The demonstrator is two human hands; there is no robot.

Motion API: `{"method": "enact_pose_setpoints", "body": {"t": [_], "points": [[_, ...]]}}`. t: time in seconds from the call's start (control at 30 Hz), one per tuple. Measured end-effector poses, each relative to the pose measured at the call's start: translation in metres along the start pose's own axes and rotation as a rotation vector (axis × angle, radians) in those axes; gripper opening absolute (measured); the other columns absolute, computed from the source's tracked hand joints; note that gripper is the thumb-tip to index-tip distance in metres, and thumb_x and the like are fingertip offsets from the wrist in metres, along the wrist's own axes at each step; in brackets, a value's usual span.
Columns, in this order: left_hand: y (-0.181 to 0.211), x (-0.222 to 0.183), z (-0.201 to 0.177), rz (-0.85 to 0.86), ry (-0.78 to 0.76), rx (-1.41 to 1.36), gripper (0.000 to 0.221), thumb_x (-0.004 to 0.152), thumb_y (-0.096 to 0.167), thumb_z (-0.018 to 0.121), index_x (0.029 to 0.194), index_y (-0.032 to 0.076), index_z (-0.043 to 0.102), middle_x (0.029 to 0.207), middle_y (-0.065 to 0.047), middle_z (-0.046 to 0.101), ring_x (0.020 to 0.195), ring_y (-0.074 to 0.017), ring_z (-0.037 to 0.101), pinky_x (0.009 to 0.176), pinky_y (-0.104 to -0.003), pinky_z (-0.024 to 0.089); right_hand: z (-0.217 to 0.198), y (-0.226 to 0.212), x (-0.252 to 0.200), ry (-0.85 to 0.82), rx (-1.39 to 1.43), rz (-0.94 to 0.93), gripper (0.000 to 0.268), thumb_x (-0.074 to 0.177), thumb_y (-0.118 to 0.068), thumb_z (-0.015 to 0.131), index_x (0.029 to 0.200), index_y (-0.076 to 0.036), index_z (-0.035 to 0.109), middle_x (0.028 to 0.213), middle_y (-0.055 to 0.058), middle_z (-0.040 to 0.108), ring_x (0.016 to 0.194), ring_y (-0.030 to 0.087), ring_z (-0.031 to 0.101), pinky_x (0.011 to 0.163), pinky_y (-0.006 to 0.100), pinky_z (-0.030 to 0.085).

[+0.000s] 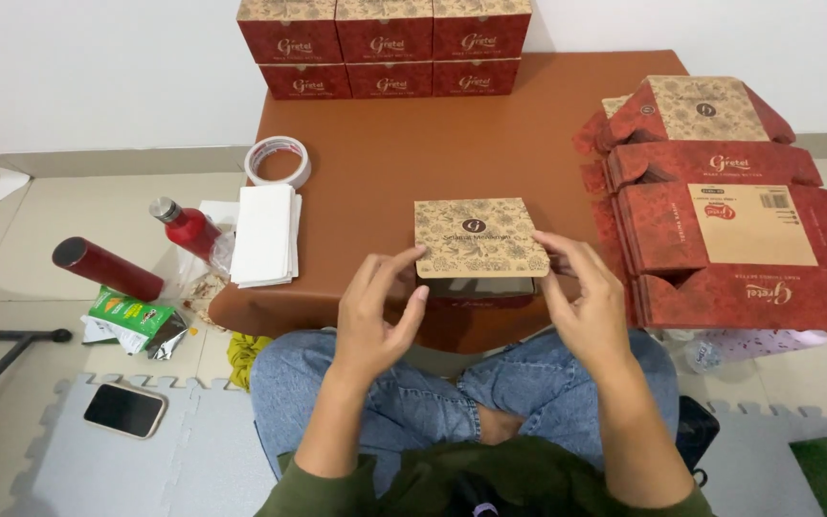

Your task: Assembling cardboard gift boxes by folding along pre-scored lines and tucking in tabs.

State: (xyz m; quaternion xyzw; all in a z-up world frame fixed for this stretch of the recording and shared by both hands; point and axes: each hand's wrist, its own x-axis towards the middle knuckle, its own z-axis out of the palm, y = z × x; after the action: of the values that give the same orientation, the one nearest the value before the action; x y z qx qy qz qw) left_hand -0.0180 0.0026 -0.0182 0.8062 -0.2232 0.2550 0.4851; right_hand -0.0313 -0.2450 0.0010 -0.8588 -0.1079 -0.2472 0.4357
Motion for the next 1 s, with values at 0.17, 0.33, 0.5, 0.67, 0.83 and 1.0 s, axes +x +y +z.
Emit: {"method": "enact_pose_setpoints", "body": {"t": [0.17,0.33,0.5,0.67,0.83,1.0], "points": [[0.000,-0.002,0.008,0.026,0.097,-0.030,0.032,0.087,0.014,0.075,0.118,0.012,0.075,0.086,-0.006,0.071,0.081,-0.0281,0.069,0.078,-0.040,0.057,-0.002,-0.007,-0.007,0.090,-0.028,-0.022,0.036,0.092,0.007,0.063,0.124,-0.006,0.072,0.104,0.013,0.069,0.095,0.033,0.071,0.083,0.041,0.058],[-0.006,-0.002,0.015,0.034,0.159,0.012,0.020,0.085,0.011,0.080,0.105,0.012,0.077,0.079,-0.002,0.072,0.074,-0.0247,0.070,0.073,-0.036,0.057,0.009,0.007,-0.016,0.101,-0.041,-0.027,0.034,0.093,0.007,0.059,0.118,-0.009,0.076,0.101,0.009,0.070,0.095,0.029,0.071,0.084,0.040,0.058],[-0.015,-0.009,0.017,0.085,0.130,0.086,0.019,0.084,0.005,0.079,0.103,0.010,0.077,0.082,-0.004,0.074,0.074,-0.0271,0.070,0.071,-0.038,0.057,0.003,-0.008,-0.024,0.131,-0.057,-0.038,0.027,0.094,0.001,0.063,0.114,-0.008,0.077,0.102,0.012,0.070,0.093,0.031,0.071,0.083,0.042,0.056],[-0.016,-0.007,0.014,0.106,0.128,0.126,0.018,0.085,0.003,0.078,0.101,0.010,0.077,0.080,-0.004,0.074,0.071,-0.0253,0.071,0.068,-0.037,0.058,0.012,0.004,-0.028,0.177,-0.123,-0.102,0.022,0.085,-0.001,0.079,0.104,-0.011,0.081,0.097,0.007,0.072,0.084,0.026,0.073,0.078,0.036,0.059],[-0.020,-0.006,0.013,0.175,0.126,0.174,0.014,0.084,0.005,0.080,0.097,0.010,0.078,0.080,-0.004,0.073,0.075,-0.0270,0.071,0.069,-0.037,0.058,0.008,0.000,-0.028,0.204,-0.161,-0.144,0.022,0.082,0.003,0.080,0.096,-0.013,0.082,0.094,0.008,0.072,0.084,0.028,0.073,0.078,0.038,0.058],[-0.029,-0.011,0.014,0.217,0.158,0.275,0.014,0.083,0.011,0.083,0.096,0.016,0.080,0.079,0.001,0.072,0.074,-0.0220,0.068,0.071,-0.034,0.057,0.009,-0.002,-0.029,0.188,-0.162,-0.126,0.021,0.080,0.004,0.080,0.092,-0.014,0.082,0.090,0.005,0.072,0.076,0.025,0.072,0.074,0.036,0.058]]}}
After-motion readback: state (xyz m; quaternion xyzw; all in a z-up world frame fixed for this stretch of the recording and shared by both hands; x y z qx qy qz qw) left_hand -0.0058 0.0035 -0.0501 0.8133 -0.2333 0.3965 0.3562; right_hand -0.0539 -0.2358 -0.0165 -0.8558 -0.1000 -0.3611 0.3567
